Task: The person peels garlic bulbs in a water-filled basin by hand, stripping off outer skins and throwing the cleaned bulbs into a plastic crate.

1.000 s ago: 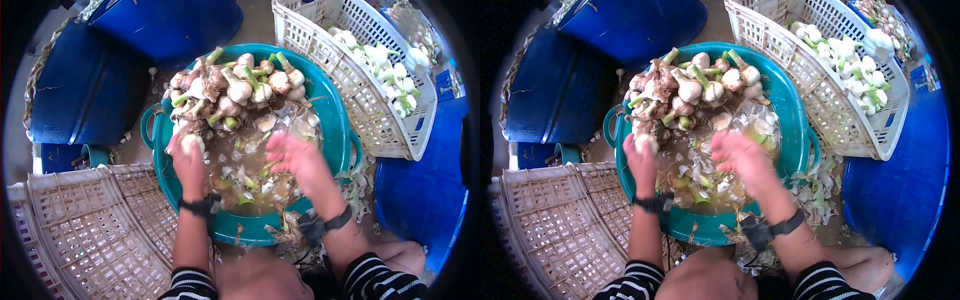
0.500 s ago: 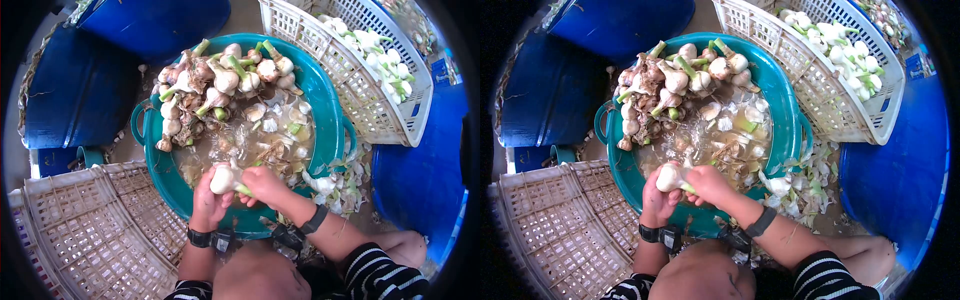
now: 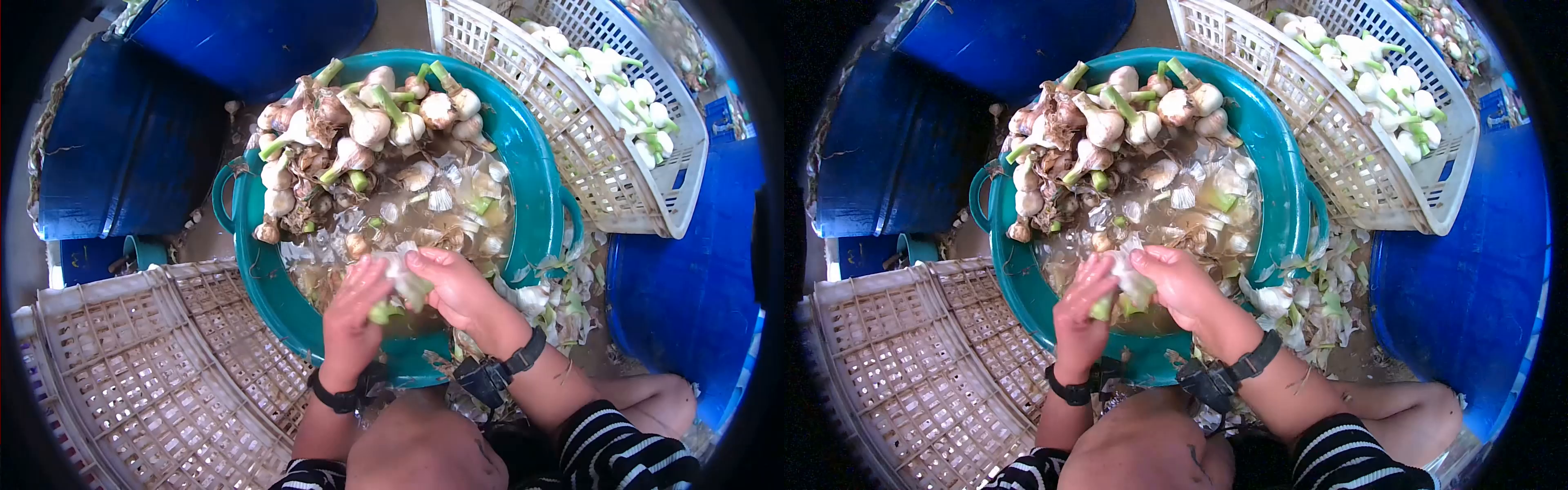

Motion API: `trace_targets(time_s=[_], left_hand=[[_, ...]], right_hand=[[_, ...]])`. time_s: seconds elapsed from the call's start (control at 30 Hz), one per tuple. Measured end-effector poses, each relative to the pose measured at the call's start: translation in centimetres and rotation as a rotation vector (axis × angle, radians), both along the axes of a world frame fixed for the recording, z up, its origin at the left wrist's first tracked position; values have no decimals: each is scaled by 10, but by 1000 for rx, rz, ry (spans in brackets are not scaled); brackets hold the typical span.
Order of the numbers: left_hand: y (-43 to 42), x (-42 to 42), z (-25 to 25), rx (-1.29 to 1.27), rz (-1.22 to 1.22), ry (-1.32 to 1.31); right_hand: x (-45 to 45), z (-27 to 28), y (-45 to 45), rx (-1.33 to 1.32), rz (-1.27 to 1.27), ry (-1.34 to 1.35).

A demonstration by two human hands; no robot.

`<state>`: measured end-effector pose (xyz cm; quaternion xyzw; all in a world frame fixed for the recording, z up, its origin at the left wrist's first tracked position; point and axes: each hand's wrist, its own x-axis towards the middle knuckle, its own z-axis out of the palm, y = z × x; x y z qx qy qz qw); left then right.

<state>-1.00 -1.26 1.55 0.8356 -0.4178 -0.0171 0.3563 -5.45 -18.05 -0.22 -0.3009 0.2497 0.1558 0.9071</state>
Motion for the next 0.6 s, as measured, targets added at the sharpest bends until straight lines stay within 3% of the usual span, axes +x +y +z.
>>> trace_targets(time_s=[0.03, 0.1, 0.13, 0.17, 0.23, 0.3, 0.33, 0.37, 0.43, 0.47, 0.5, 0.57, 0.6], left_hand=[[-1, 0, -5, -1, 3, -3], [-2, 3, -11, -973, 658, 1251], [13, 8, -20, -1080, 531, 1425], [13, 12, -20, -1125, 686, 1587], [40, 17, -44, -1460, 293, 1954], [42, 15, -40, -1432, 340, 1865], [41, 16, -35, -1398, 371, 1781], [34, 14, -28, -1395, 366, 1781], [12, 8, -11, -891, 778, 1076], [7, 6, -9, -842, 762, 920], [7, 6, -8, -849, 756, 927], [12, 4, -7, -586, 460, 635], [8, 3, -4, -618, 453, 667]], right_hand=[[-4, 3, 3, -1, 3, -3], [-15, 16, 9, -297, 22, -192], [-22, 32, 3, -381, 118, -175], [-26, 35, -6, -376, 123, -181], [-37, 35, -25, -143, -188, -478], [-40, 46, -51, -61, -330, -433], [-36, 45, -56, -311, -324, -408], [-33, 46, -54, -312, -328, -411], [-24, 52, -42, -1661, 542, -475], [-17, 47, -32, -1641, 547, -428], [-12, 42, -23, -1551, 347, -514], [5, 39, 1, -1027, 84, -408], [6, 32, 4, -1025, 85, -402]])
